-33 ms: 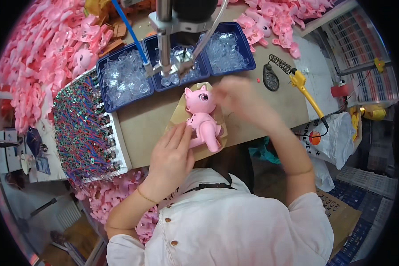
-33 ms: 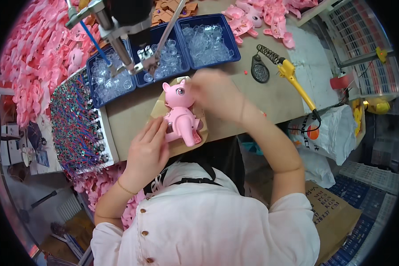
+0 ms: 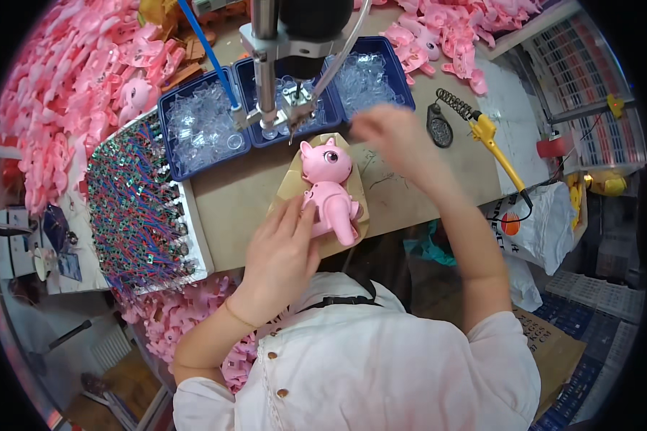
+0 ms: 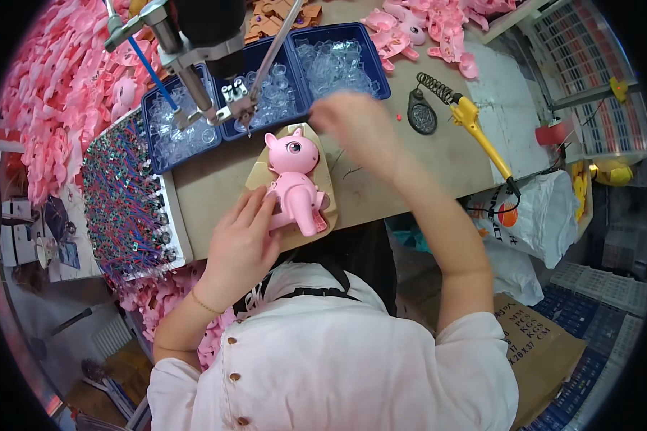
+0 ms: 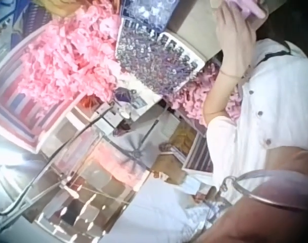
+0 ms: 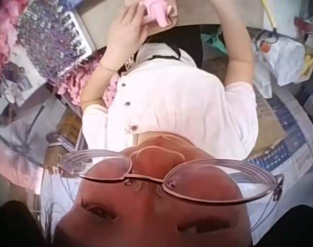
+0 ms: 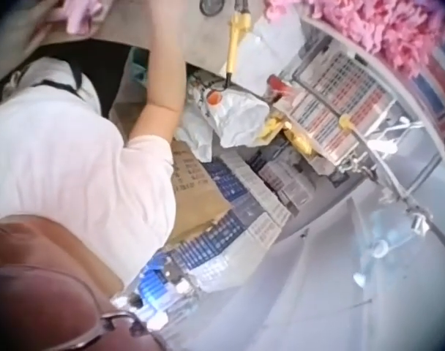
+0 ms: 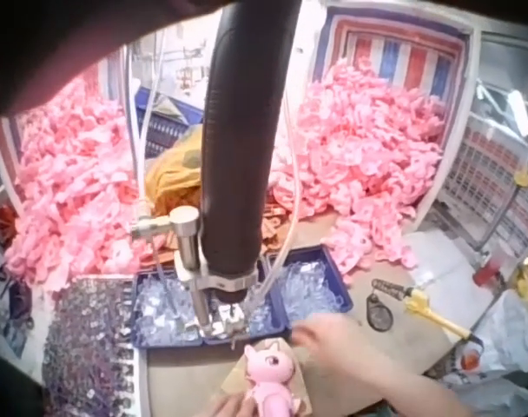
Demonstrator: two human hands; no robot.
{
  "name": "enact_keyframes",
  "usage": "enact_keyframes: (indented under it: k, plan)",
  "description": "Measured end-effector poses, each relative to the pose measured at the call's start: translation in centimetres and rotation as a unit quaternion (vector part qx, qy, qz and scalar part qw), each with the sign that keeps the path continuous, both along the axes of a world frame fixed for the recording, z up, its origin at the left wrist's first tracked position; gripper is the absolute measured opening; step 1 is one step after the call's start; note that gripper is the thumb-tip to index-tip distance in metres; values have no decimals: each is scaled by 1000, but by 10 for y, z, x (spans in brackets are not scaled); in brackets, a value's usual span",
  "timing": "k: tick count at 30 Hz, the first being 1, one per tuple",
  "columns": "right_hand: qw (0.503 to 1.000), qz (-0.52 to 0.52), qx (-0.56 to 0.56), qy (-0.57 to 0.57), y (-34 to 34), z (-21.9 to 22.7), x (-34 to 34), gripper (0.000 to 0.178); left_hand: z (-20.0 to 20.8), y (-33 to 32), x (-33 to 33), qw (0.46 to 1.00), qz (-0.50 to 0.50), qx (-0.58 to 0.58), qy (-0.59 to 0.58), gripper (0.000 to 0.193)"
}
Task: Assemble a toy pony by soldering components and fastening the plastic casing with an electric screwdriver.
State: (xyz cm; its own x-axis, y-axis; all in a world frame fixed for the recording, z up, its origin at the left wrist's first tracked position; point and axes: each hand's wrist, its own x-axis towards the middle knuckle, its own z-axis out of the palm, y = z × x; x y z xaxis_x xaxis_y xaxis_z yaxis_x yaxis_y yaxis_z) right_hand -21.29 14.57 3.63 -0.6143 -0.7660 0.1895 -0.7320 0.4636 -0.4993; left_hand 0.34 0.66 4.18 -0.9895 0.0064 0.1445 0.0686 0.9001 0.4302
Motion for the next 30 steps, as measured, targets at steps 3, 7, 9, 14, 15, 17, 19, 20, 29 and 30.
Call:
enact_keyframes:
  k: [3,7,9,14,15,17,19,20,29,30]
  plan:
    - [978,-72,106,163,-9,-18,-54,19,6,9,-11,999,-4,-33,-29,58]
    - [982,-61,149,97,-20,-45,-79,20,16,5,-20,997,1,15,-71,60]
    - [989,-69,93,91,-13,-55,-93,20,30,-2,-6,981,19,160,-107,59]
    - [983,-128,-58,115,-6,-53,-99,19,22,-18,27,558,81,801,-201,55]
    - [981,-171,-87,-1,-6,-50,-99,21,20,-15,30,524,108,822,-195,57]
    - [962,-185,-165,-119,-2,-50,-100,22,-14,-21,43,398,27,896,-195,61]
    - [951,-183,-196,-151,5,-51,-92,23,-19,-14,44,363,15,916,-172,61]
    - [940,-178,-226,-182,7,-49,-86,23,-18,-10,40,369,-11,914,-170,59]
    - [894,-126,-278,-328,36,50,86,21,-19,-22,46,508,71,830,-217,63]
    - [896,9,-274,-350,30,64,110,16,-14,-16,41,491,64,852,-169,68]
